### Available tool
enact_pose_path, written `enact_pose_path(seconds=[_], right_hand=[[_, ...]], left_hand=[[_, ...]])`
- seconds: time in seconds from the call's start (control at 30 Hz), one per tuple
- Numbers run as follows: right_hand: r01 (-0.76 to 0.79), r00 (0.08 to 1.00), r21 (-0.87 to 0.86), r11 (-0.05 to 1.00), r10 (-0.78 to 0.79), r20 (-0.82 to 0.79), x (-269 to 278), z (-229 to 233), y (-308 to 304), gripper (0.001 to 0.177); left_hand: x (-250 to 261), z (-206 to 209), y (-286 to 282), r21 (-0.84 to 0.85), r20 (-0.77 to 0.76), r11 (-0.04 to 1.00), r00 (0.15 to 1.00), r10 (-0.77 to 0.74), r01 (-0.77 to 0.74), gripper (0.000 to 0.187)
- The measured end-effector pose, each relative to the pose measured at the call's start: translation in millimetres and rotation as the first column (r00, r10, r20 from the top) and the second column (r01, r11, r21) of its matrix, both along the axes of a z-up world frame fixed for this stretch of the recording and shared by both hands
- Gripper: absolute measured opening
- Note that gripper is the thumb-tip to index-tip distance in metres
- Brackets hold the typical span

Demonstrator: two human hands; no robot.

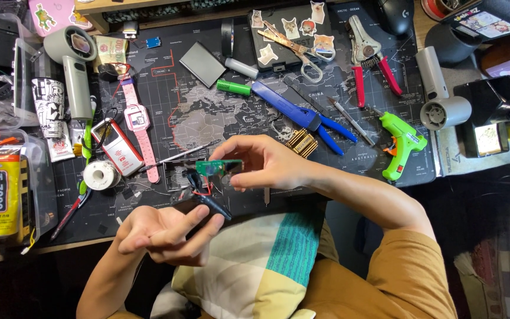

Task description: The person assembles a small electronic device by connecting wires to a circuit board and inserting the assembly into a black plastic casing. They manipulate the components by hand, adjusting the wires and fitting the parts together on a cluttered workbench.

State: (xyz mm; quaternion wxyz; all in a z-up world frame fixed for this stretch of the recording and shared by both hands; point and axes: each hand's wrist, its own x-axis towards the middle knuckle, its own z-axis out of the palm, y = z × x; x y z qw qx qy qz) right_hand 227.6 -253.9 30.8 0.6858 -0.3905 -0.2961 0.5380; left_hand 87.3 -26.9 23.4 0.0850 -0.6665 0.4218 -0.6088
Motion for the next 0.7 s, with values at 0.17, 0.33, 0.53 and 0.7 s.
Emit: enact_pose_path(seconds=[0.17, 0.33, 0.53, 0.7], right_hand=[[0.25, 0.789, 0.165, 0.954, -0.3, 0.536, -3.5, 2.4, 3.9, 0.042], [0.303, 0.602, 0.327, 0.895, -0.445, 0.662, -5.4, 1.0, 3.4, 0.05], [0.318, 0.476, 0.393, 0.863, -0.504, 0.721, -6.5, -10.3, -0.7, 0.063], [0.289, 0.615, 0.303, 0.908, -0.419, 0.668, -6.3, -13.2, -2.7, 0.064]], left_hand=[[-6.3, -22.5, 6.9, -0.074, 0.013, 0.997, 1.0, -0.027, 0.028, 0.038], [-10.6, -44.9, 13.3, -0.139, 0.03, 0.989, 0.998, -0.052, 0.055, 0.043], [-2.6, 22.5, 2.6, -0.224, -0.199, 0.973, 0.98, 0.004, -0.049, 0.031], [14.2, 52.4, 1.3, -0.293, -0.474, 0.948, 0.88, -0.032, -0.123, 0.026]])
